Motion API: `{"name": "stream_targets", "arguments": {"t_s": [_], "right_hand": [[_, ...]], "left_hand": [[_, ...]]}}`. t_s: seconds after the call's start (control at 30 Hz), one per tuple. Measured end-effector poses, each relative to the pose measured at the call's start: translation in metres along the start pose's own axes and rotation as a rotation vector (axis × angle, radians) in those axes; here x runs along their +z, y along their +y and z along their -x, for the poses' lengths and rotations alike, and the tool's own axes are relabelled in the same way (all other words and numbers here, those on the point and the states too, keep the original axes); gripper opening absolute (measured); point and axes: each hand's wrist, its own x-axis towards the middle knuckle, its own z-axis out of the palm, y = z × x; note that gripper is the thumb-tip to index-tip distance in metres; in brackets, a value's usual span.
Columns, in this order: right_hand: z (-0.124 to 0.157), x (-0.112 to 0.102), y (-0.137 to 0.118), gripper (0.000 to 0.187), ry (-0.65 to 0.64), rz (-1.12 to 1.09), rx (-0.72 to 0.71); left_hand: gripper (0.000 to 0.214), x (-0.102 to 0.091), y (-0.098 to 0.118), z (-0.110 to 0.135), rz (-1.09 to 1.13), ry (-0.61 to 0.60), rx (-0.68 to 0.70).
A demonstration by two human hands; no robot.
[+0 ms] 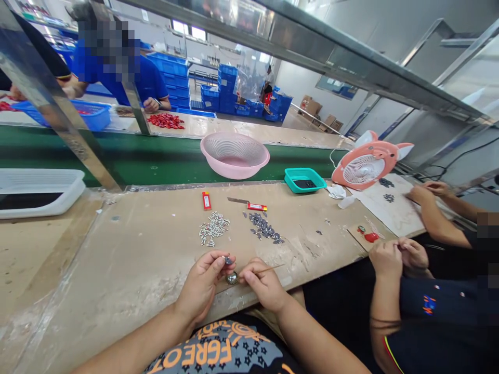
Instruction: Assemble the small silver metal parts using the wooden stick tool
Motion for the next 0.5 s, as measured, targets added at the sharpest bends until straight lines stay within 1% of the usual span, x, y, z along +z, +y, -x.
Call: {"name": "stream_targets", "arguments": {"t_s": [0.1, 0.17, 0.23, 0.33, 0.5], "right_hand": [[0.001, -0.003, -0.011, 0.024, 0.108, -0.217, 0.0], [0.0, -0.006, -0.02, 0.02, 0.173, -0.252, -0.06], [-0.002, -0.007, -0.029, 0.019, 0.206, -0.207, -0.132], [-0.005, -0.007, -0.037, 0.018, 0.217, -0.118, -0.208], [-0.008, -0.005, -0.038, 0.017, 0.225, -0.042, -0.226]], "left_hand": [[0.013, 0.001, 0.001, 0.001, -0.012, -0.008, -0.016], [0.012, 0.001, 0.002, 0.002, -0.024, -0.017, -0.027], [0.011, 0.002, 0.002, 0.003, -0.042, -0.021, -0.039], [0.011, 0.002, 0.002, 0.004, -0.067, -0.032, -0.05], [0.013, 0.003, 0.0, 0.005, -0.075, -0.063, -0.036]]}}
